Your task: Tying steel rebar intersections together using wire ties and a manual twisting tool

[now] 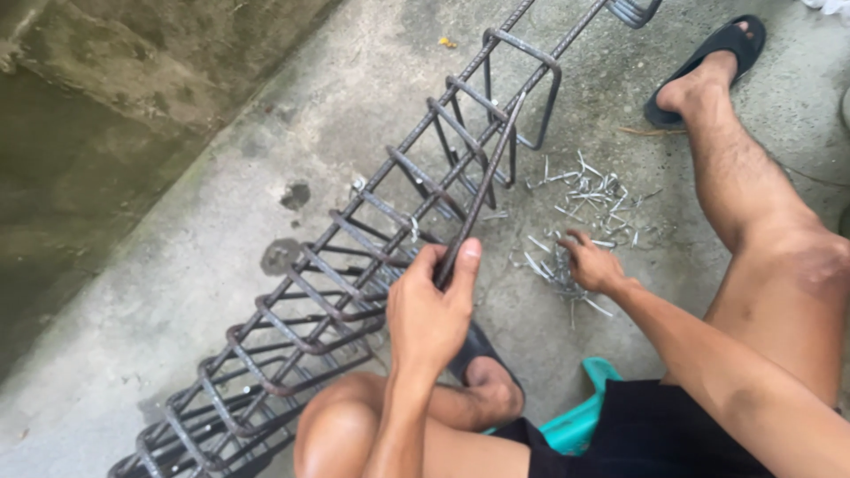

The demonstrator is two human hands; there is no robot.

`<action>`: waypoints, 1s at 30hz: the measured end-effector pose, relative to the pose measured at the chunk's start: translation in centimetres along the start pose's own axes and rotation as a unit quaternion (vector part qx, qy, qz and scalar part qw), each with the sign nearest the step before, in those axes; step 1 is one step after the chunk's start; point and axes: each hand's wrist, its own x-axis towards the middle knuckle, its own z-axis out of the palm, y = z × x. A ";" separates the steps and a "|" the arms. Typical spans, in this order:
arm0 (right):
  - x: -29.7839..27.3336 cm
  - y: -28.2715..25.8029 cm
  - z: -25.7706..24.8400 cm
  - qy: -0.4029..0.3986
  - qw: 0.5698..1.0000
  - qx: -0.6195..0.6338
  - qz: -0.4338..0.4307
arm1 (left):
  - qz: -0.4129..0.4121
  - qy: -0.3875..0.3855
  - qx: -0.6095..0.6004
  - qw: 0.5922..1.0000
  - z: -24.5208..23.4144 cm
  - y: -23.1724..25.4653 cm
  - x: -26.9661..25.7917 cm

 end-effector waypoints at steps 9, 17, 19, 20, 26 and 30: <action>5.5 2.0 5.0 -0.128 0.990 -0.038 0.037 | -0.013 0.020 0.018 1.000 -0.3 -0.4 0.8; 5.2 1.5 6.1 -0.033 0.999 0.000 -0.043 | 0.006 0.042 0.016 0.999 -0.6 -0.6 0.8; 5.6 2.0 6.8 -0.026 0.998 0.002 -0.051 | 0.012 0.047 0.009 0.999 -0.6 -0.6 0.6; 5.6 1.9 6.7 -0.026 0.998 -0.004 -0.060 | 0.014 0.045 0.006 0.999 -0.6 -0.7 0.6; 5.5 1.6 6.9 0.007 0.996 -0.008 -0.091 | 0.026 0.050 -0.002 0.998 -0.6 -1.1 0.5; 5.3 1.5 7.3 0.046 0.994 0.041 -0.091 | 0.049 0.069 -0.014 0.996 -0.3 -1.4 0.6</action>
